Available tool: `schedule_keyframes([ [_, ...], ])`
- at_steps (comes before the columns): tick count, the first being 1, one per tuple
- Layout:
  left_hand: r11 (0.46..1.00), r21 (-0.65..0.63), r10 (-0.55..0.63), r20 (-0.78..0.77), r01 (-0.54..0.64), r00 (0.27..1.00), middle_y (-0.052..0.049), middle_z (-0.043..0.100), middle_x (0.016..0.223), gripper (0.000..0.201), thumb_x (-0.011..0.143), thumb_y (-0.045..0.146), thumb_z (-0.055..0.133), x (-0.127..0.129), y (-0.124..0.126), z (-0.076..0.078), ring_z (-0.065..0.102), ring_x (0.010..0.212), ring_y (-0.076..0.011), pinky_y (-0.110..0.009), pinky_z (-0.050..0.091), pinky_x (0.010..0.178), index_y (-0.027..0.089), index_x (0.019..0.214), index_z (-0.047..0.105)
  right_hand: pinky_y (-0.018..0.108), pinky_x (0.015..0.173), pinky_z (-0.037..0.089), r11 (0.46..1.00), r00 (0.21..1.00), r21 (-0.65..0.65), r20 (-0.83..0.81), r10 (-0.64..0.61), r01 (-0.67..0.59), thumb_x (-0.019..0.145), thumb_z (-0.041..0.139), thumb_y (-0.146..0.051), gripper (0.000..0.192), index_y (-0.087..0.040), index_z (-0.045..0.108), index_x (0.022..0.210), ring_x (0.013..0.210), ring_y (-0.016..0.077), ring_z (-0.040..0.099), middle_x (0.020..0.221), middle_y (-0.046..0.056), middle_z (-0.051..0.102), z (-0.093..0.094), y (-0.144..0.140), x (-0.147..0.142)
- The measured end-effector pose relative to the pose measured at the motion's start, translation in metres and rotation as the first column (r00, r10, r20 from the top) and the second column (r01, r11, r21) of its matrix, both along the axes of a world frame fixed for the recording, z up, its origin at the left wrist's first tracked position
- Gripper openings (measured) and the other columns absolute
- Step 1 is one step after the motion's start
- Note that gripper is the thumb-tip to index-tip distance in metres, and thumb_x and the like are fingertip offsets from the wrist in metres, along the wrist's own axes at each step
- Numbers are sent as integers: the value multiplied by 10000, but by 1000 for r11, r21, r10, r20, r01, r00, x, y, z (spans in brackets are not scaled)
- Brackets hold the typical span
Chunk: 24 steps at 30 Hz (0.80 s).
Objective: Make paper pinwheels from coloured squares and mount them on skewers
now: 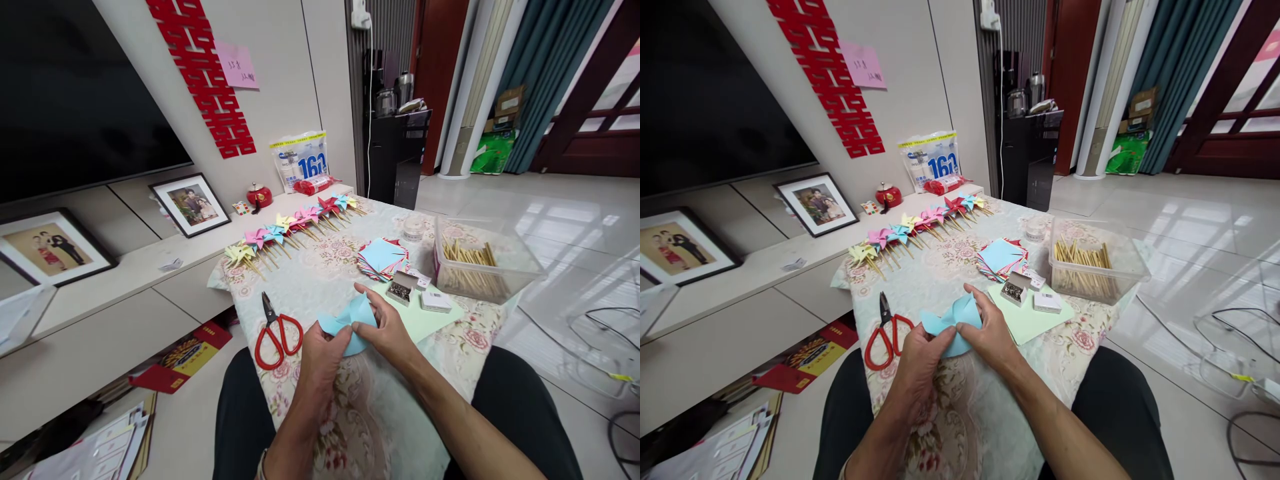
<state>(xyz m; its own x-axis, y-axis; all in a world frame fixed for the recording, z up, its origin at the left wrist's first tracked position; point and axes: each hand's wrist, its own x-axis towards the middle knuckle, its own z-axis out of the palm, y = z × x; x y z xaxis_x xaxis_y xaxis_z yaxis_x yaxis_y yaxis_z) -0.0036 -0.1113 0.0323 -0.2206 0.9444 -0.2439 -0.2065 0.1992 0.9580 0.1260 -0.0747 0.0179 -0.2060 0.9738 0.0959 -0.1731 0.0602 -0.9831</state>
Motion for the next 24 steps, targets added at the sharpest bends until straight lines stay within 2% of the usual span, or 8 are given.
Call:
schedule_keyframes([
  [7, 999, -22, -41, -3, 41, 999, -62, 767, 807, 380, 639, 312, 811, -8, 2, -7, 669, 707, -209, -304, 522, 681, 116, 955, 732, 262, 606, 414, 996, 996, -34, -39, 75, -76, 695, 738, -274, 762, -146, 476, 1399, 651, 146, 536, 749, -25, 589, -5, 1, 1],
  [10, 999, -19, -30, 33, 31, 999, -54, 753, 752, 347, 627, 305, 806, -15, 3, -6, 647, 657, -195, -297, 507, 658, 108, 902, 726, 281, 637, 451, 996, 992, -32, -95, 82, -86, 720, 751, -316, 749, -165, 476, 1401, 715, 158, 587, 866, 18, 635, -9, 5, 3],
  [12, 1000, 7, -5, 82, 4, 997, -44, 748, 728, 325, 604, 282, 807, -21, 3, -4, 639, 643, -184, -287, 501, 660, 109, 868, 726, 307, 692, 486, 1000, 993, -5, -113, 12, -13, 725, 767, -340, 696, -184, 523, 1358, 772, 168, 606, 963, 52, 650, -10, 7, 5],
  [15, 999, 20, 24, 150, -27, 988, -37, 752, 731, 299, 581, 240, 804, -29, 4, 0, 638, 643, -171, -276, 499, 668, 118, 845, 734, 341, 777, 505, 986, 988, 100, -83, -127, 135, 761, 763, -346, 515, -215, 627, 1241, 820, 177, 607, 1010, 62, 657, -8, 7, 8],
  [17, 1000, 8, 20, 184, -22, 983, -37, 750, 724, 282, 576, 228, 808, -35, 5, 2, 635, 634, -167, -274, 499, 658, 120, 827, 737, 340, 783, 502, 962, 987, 220, -32, -160, 163, 812, 733, -316, 326, -235, 697, 1126, 827, 183, 609, 979, 52, 658, -4, 4, 10],
  [20, 1000, 1, 3, 212, -3, 977, -40, 741, 690, 268, 567, 215, 822, -42, 5, 4, 625, 604, -162, -274, 501, 638, 112, 799, 737, 328, 741, 488, 896, 990, 436, 74, -122, 78, 865, 690, -246, 115, -245, 751, 962, 825, 192, 611, 893, 45, 655, -1, 1, 10],
  [22, 1000, 4, -14, 228, 13, 973, -43, 742, 681, 274, 565, 211, 829, -46, 5, 6, 630, 594, -163, -277, 508, 636, 112, 804, 739, 328, 720, 486, 844, 984, 537, 156, -82, -15, 882, 668, -212, 110, -246, 759, 932, 821, 197, 617, 861, 47, 653, -2, 0, 8],
  [24, 999, 11, -34, 244, 32, 969, -47, 746, 674, 265, 568, 212, 831, -48, 5, 7, 634, 577, -166, -279, 512, 622, 116, 797, 740, 330, 719, 493, 805, 969, 585, 240, -56, -98, 898, 637, -184, 147, -246, 760, 946, 824, 198, 628, 862, 52, 652, -4, 0, 6],
])
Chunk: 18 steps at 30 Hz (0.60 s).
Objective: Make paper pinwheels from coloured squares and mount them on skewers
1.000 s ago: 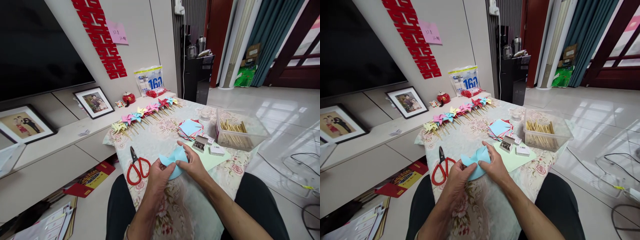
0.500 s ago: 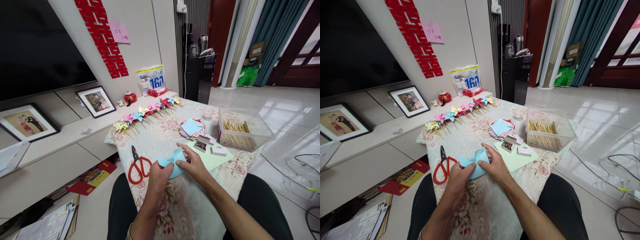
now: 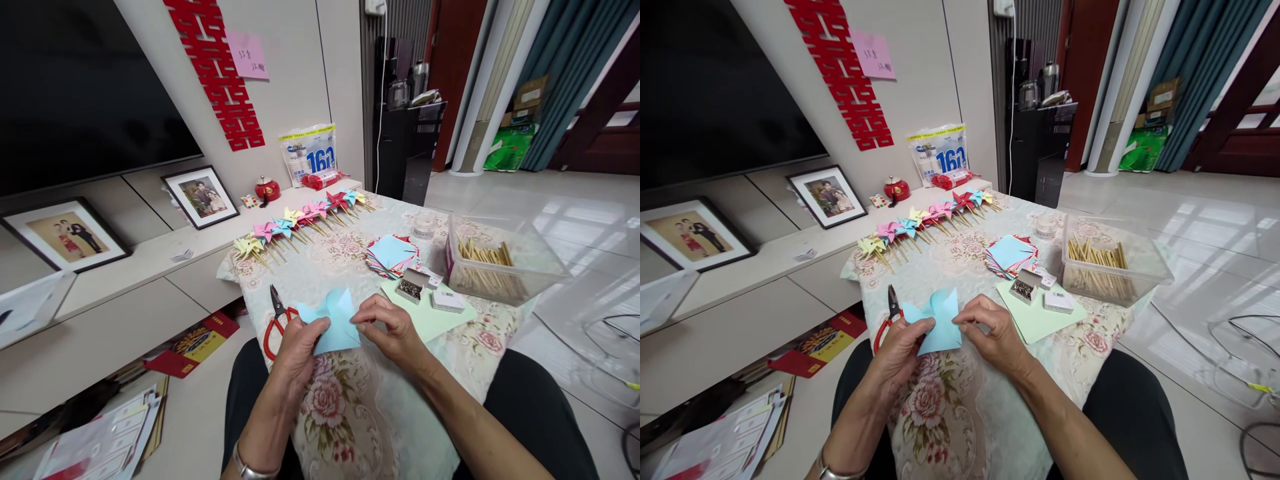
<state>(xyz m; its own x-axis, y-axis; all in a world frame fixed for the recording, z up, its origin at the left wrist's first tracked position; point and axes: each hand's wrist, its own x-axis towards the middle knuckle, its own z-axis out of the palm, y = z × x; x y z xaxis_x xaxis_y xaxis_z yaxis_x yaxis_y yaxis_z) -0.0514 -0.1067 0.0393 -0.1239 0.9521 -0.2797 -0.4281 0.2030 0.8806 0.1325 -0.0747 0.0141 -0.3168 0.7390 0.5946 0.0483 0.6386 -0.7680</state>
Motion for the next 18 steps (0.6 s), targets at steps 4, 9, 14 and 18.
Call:
schedule_keyframes([
  [4, 1000, 7, -5, 5, 5, 1000, -55, 750, 672, 248, 569, 212, 830, -2, 0, -1, 638, 565, -169, -279, 515, 605, 115, 779, 739, 323, 708, 500, 998, 992, 62, 125, 9, -17, 901, 583, -136, 212, -235, 752, 982, 824, 196, 624, 861, 58, 631, -3, -1, -1],
  [9, 1000, -13, 19, -22, -19, 1000, -41, 738, 658, 259, 565, 205, 819, -3, 2, -7, 623, 555, -162, -276, 506, 596, 116, 796, 742, 320, 688, 492, 994, 978, 111, 207, -23, 0, 874, 600, -136, 201, -214, 745, 990, 796, 201, 612, 836, 58, 612, -2, -2, 0],
  [14, 999, -32, 13, -34, -14, 999, -23, 704, 627, 249, 555, 217, 817, -3, 2, -11, 587, 537, -147, -262, 475, 569, 121, 764, 721, 284, 646, 472, 979, 974, 204, 222, -48, 2, 902, 583, -115, 218, -222, 735, 1015, 783, 179, 593, 828, 42, 585, -5, 0, -3],
  [18, 999, -46, 22, -86, -26, 996, -10, 673, 594, 228, 550, 231, 799, -1, 2, -12, 567, 533, -145, -265, 470, 570, 129, 719, 686, 271, 643, 456, 966, 972, 258, 230, -35, -26, 916, 571, -93, 240, -228, 735, 1028, 774, 165, 566, 814, 26, 541, -6, 0, -3],
])
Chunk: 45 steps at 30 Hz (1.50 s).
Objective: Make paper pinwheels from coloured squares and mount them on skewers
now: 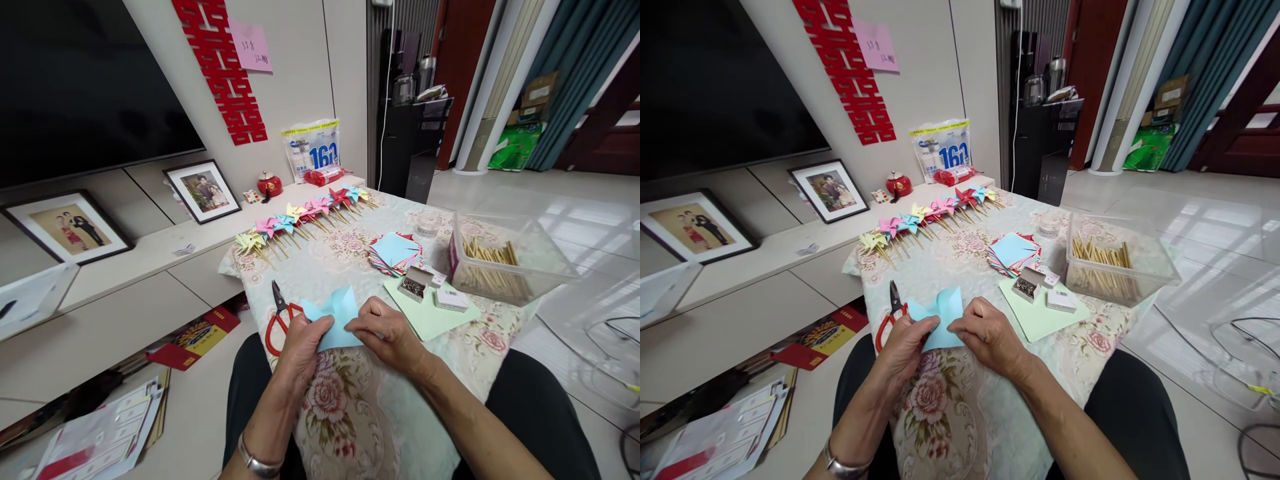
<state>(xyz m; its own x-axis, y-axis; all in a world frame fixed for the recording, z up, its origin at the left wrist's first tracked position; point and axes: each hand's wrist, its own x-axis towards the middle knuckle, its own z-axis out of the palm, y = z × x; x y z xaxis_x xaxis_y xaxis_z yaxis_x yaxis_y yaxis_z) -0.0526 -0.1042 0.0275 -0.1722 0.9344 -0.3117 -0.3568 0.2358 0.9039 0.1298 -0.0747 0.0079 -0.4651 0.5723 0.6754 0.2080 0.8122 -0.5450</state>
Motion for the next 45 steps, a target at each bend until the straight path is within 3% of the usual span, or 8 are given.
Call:
schedule_keyframes([
  [11, 999, -12, 32, -242, -36, 970, 16, 599, 567, 221, 568, 273, 740, 4, 1, -5, 479, 504, -112, -238, 407, 511, 128, 701, 640, 301, 664, 400, 1000, 1000, 26, 30, -10, 9, 918, 599, -137, 145, -201, 728, 931, 779, 185, 481, 786, 26, 479, 2, -1, -1],
  [17, 1000, -5, 2, -297, -3, 955, 37, 561, 575, 184, 594, 262, 709, 12, -3, 0, 435, 508, -92, -214, 370, 487, 135, 702, 629, 316, 719, 381, 990, 995, -140, 101, 24, -9, 879, 611, -131, 107, -191, 699, 866, 822, 194, 511, 798, 23, 510, 3, -1, 0],
  [22, 998, -17, -70, -314, 68, 947, 44, 531, 568, 161, 608, 265, 686, 13, -4, -3, 407, 507, -86, -208, 339, 473, 147, 675, 599, 318, 745, 350, 954, 987, -295, 162, 3, 46, 860, 630, -163, 92, -189, 651, 774, 778, 170, 529, 748, -6, 530, 2, -1, 2],
  [29, 998, -33, -70, -408, 61, 910, 36, 538, 584, 151, 606, 266, 666, 15, -4, -4, 415, 528, -90, -205, 344, 474, 145, 675, 607, 267, 666, 342, 898, 981, -431, 194, -9, 93, 780, 626, -94, 110, -182, 624, 713, 724, 150, 514, 732, -11, 516, 5, 0, 0],
  [45, 991, -60, -134, -410, 120, 902, 36, 571, 562, 133, 603, 246, 671, 17, -3, -9, 463, 507, -106, -209, 353, 474, 152, 684, 622, 253, 629, 344, 886, 970, -434, 234, -64, 163, 735, 623, -39, 154, -176, 620, 666, 707, 142, 511, 752, -6, 518, 7, -1, -1],
])
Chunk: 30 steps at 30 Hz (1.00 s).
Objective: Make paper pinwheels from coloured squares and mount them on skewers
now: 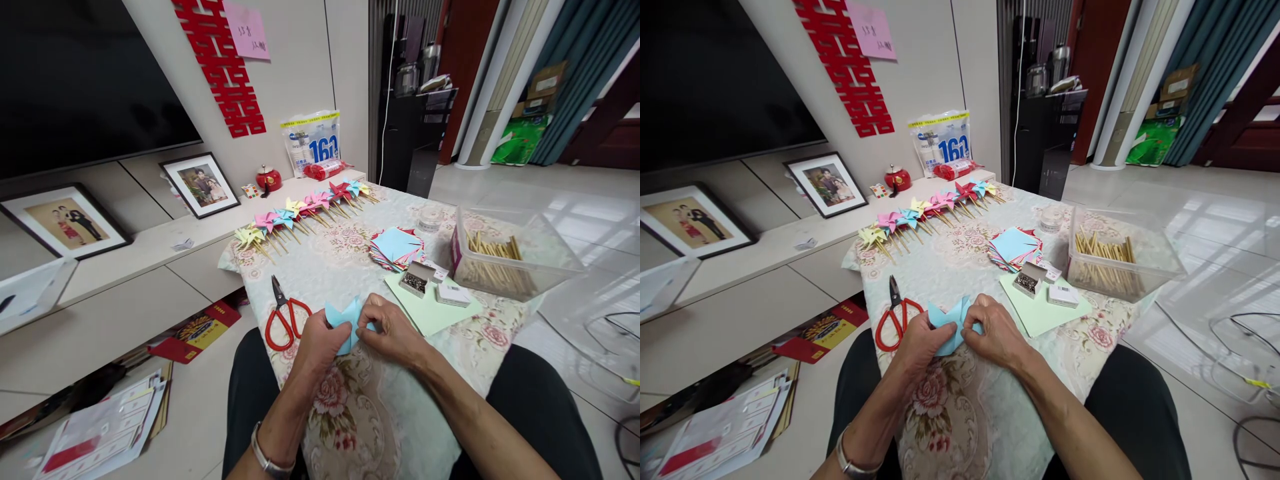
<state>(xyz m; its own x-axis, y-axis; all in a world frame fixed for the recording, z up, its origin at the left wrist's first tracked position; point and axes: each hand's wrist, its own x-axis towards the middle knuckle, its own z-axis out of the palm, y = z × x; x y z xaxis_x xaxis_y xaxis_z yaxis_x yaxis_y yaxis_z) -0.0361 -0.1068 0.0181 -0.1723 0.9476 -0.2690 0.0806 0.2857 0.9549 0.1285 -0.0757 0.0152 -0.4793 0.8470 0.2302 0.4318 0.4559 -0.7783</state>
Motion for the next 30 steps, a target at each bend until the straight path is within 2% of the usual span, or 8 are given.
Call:
schedule_keyframes([
  [14, 999, -2, -36, -23, 35, 999, 47, 546, 550, 108, 607, 238, 668, 0, 0, -5, 447, 502, -103, -211, 352, 473, 166, 655, 603, 250, 610, 317, 999, 998, 32, 69, 12, -14, 702, 593, -12, 176, -172, 592, 629, 688, 137, 497, 715, -11, 503, -3, 0, -1],
  [30, 995, 70, -63, -74, 68, 995, 48, 550, 565, 72, 623, 214, 650, 0, -1, -12, 443, 506, -106, -209, 340, 470, 167, 671, 622, 250, 609, 330, 999, 995, 39, 95, 17, -21, 699, 575, -20, 182, -185, 596, 626, 691, 142, 509, 704, -11, 517, -5, 0, -2],
])
